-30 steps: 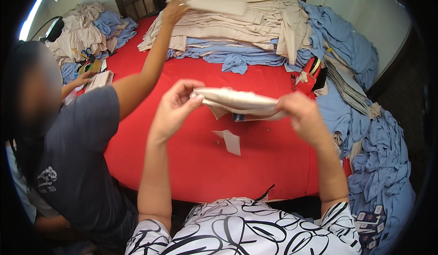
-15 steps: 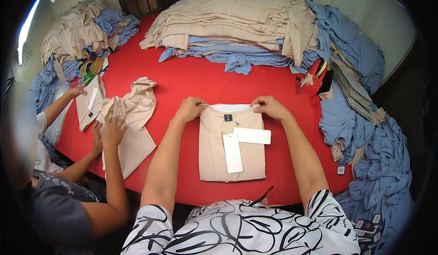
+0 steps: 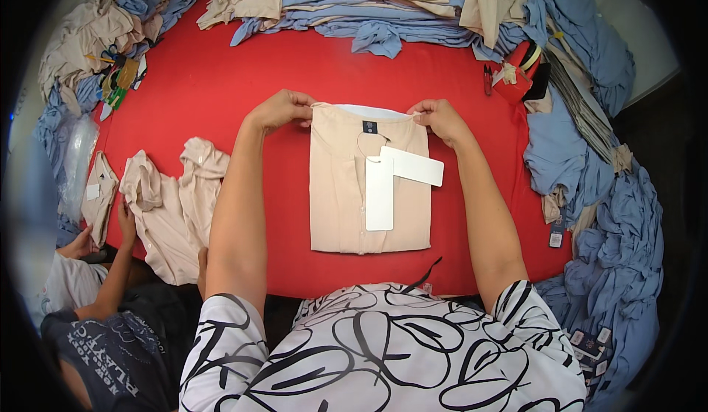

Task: The person folds collared shirts on a table using a square cardboard template. They pick up a shirt from a pile, spread it flat, place the cardboard guide on the back, fold the sleeves and sides over the guide, and finally fold the bottom up to complete the rectangle before removing the template.

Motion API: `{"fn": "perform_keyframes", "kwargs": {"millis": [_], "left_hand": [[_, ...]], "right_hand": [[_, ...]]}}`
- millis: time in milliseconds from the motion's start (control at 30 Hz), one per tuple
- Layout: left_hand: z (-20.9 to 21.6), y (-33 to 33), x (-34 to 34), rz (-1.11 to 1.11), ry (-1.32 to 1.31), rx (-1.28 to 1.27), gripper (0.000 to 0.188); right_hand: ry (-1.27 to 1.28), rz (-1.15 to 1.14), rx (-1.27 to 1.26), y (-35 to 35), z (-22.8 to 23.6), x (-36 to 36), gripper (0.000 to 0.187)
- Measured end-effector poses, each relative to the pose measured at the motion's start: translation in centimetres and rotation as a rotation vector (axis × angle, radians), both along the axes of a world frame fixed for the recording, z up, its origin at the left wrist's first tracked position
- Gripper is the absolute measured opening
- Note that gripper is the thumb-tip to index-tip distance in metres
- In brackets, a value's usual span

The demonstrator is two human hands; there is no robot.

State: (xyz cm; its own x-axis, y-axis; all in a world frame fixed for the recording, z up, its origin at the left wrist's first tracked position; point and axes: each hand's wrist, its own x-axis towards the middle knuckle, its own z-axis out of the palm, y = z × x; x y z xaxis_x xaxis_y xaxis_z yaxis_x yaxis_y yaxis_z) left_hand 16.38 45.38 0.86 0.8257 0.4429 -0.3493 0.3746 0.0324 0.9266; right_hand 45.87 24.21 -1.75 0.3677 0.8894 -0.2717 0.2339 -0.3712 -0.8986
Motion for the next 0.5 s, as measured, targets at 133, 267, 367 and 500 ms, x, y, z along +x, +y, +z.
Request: {"fn": "perform_keyframes", "kwargs": {"millis": [133,267,367,500], "left_hand": [[0.1,0.4,0.0,0.081,0.098,0.04,0.014],[2.4,-1.7,0.3,0.147,0.08,0.066,0.013],[1.0,-0.8,0.2,0.163,0.07,0.266,0.016],[1.0,-3.6,3.5,0.123,0.389,0.844,0.028]], "right_hand": [[-0.103,-0.042,0.024,-0.6,0.3,-0.7,0.019],[-0.148,-0.095,0.057,-1.3,1.0,-1.2,0.018],[-0.211,-0.017,0.023,-0.6,1.5,-1.6,0.018],[-0.159,-0.036,0.017,-0.4,1.0,-1.2,0.019]]}}
